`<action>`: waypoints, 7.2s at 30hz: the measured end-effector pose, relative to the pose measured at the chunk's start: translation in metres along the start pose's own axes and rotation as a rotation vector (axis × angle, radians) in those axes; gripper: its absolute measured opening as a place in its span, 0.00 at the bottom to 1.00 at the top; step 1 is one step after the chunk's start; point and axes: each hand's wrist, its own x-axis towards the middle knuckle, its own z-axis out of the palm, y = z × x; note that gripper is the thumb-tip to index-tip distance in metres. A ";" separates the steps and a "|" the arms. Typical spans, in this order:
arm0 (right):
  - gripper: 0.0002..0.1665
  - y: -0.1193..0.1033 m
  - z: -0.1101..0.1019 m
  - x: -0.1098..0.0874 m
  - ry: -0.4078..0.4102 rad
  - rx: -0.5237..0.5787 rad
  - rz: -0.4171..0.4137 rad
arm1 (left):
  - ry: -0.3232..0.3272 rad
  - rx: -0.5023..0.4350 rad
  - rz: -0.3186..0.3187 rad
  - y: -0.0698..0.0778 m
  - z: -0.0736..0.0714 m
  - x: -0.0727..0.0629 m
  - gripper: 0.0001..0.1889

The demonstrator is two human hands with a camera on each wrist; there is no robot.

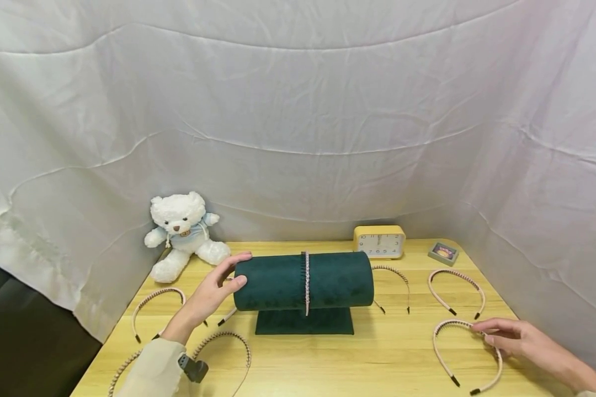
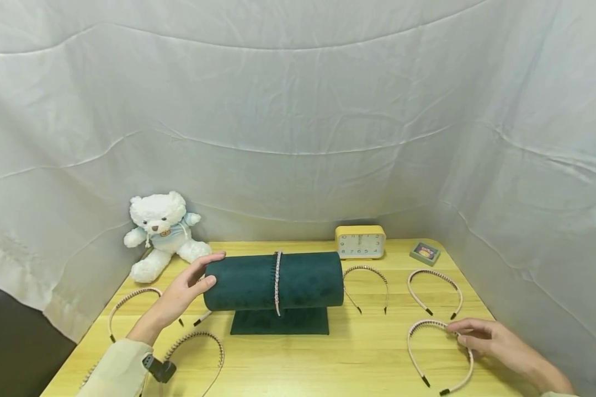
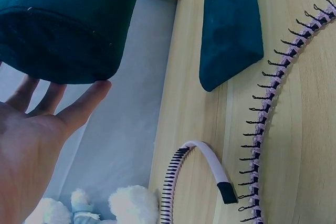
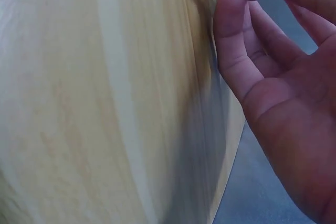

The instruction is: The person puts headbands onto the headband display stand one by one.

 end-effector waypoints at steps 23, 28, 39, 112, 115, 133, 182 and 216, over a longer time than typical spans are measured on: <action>0.25 -0.016 -0.004 0.006 -0.217 0.490 0.009 | -0.006 -0.002 -0.011 0.000 -0.001 0.000 0.28; 0.26 -0.022 -0.002 0.009 -0.242 0.512 -0.070 | -0.002 -0.001 -0.009 -0.002 0.000 0.001 0.27; 0.26 -0.025 0.004 0.014 -0.230 0.483 -0.100 | -0.005 0.000 -0.007 0.000 0.000 0.001 0.29; 0.19 -0.175 0.080 0.132 0.202 0.298 -0.310 | 0.001 -0.008 -0.013 -0.001 -0.001 0.002 0.26; 0.20 -0.177 0.087 0.137 0.204 0.326 -0.333 | 0.002 -0.007 -0.015 -0.001 -0.001 0.002 0.26; 0.28 -0.190 0.113 0.152 0.118 0.297 -0.319 | 0.008 0.001 0.015 -0.006 0.001 0.003 0.26; 0.22 -0.188 0.133 0.177 0.183 0.130 -0.502 | 0.007 -0.009 -0.014 -0.004 0.000 0.004 0.26; 0.28 -0.210 0.139 0.190 0.222 -0.199 -0.525 | 0.005 -0.001 -0.005 -0.005 0.000 0.003 0.27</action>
